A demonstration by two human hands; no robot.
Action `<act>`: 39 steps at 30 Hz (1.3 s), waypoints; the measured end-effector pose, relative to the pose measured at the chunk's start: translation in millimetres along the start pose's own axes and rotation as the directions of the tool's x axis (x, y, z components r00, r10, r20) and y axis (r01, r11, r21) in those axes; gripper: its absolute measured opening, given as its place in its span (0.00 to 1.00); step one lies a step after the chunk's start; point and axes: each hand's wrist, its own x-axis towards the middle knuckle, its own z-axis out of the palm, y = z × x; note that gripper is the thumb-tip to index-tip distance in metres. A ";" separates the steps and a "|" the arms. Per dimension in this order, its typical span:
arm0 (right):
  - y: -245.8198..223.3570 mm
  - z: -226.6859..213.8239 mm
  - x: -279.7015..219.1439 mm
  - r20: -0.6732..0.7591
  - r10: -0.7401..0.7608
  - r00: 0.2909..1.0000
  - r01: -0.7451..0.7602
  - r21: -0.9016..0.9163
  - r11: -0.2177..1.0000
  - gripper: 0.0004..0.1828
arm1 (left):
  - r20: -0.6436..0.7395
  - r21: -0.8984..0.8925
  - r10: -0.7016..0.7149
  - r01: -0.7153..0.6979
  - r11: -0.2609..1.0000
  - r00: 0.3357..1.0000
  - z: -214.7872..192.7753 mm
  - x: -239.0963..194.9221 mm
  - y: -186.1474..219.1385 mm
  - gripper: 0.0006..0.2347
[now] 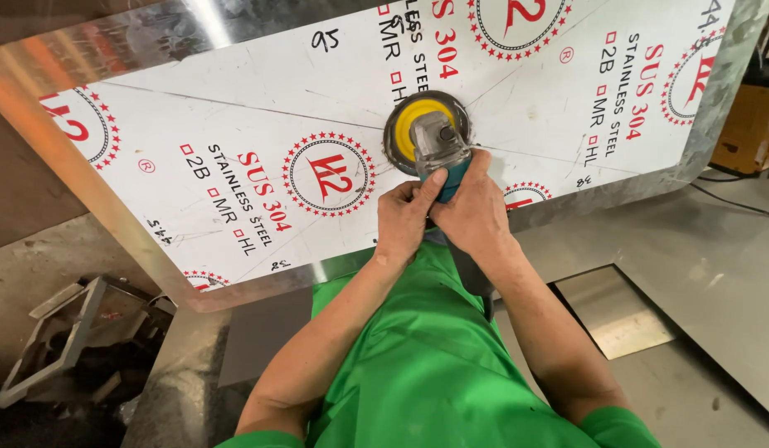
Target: Polishing the surface of a stainless steel sheet around a cutout using an angle grinder.
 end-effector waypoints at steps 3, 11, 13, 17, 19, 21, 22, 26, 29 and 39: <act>-10.6 -4.7 0.5 0.028 0.054 0.998 -0.053 -0.032 0.998 0.44 | -0.014 -0.050 -0.043 0.042 0.998 0.999 -1.0 -2.7 3.7 0.19; 0.2 -3.5 3.5 0.040 0.056 0.998 -0.054 -0.051 0.997 0.41 | -0.010 0.004 -0.033 0.033 0.999 0.999 2.6 -5.4 12.9 0.21; 1.2 -3.2 3.9 0.039 0.041 0.998 -0.039 -0.053 0.998 0.40 | -0.014 -0.029 -0.065 0.064 0.998 0.998 2.7 -6.9 11.2 0.22; -0.4 -6.1 5.6 0.034 0.010 0.999 -0.009 -0.036 0.999 0.42 | -0.020 -0.047 -0.061 0.060 0.997 0.998 6.3 -4.5 15.3 0.21; 0.6 -8.2 6.1 0.032 0.025 0.999 -0.024 -0.018 1.000 0.41 | -0.017 -0.031 -0.059 0.058 0.998 0.998 9.4 -3.6 15.7 0.21; 3.4 -9.9 5.8 0.034 0.020 0.999 -0.018 -0.048 0.999 0.39 | 0.014 -0.077 -0.031 0.032 0.997 0.999 12.7 -2.9 9.2 0.21; 1.7 -10.1 6.5 0.032 0.017 0.999 -0.016 -0.048 0.999 0.39 | 0.014 -0.078 -0.029 0.030 0.996 0.999 12.1 -2.2 8.5 0.21; -1.5 -10.2 5.0 0.038 0.042 0.998 -0.040 -0.044 0.998 0.40 | -0.014 -0.074 -0.056 0.055 0.996 0.998 9.6 -7.0 12.5 0.21; -3.1 -11.4 0.9 0.065 0.020 0.998 -0.016 -0.060 0.998 0.39 | -0.035 -0.031 -0.082 0.080 0.996 0.996 5.0 -14.1 8.4 0.22; -5.3 -18.5 7.5 0.057 0.047 0.997 -0.042 -0.098 0.994 0.38 | 0.018 -0.066 -0.118 0.119 0.991 0.993 14.7 -9.8 26.2 0.22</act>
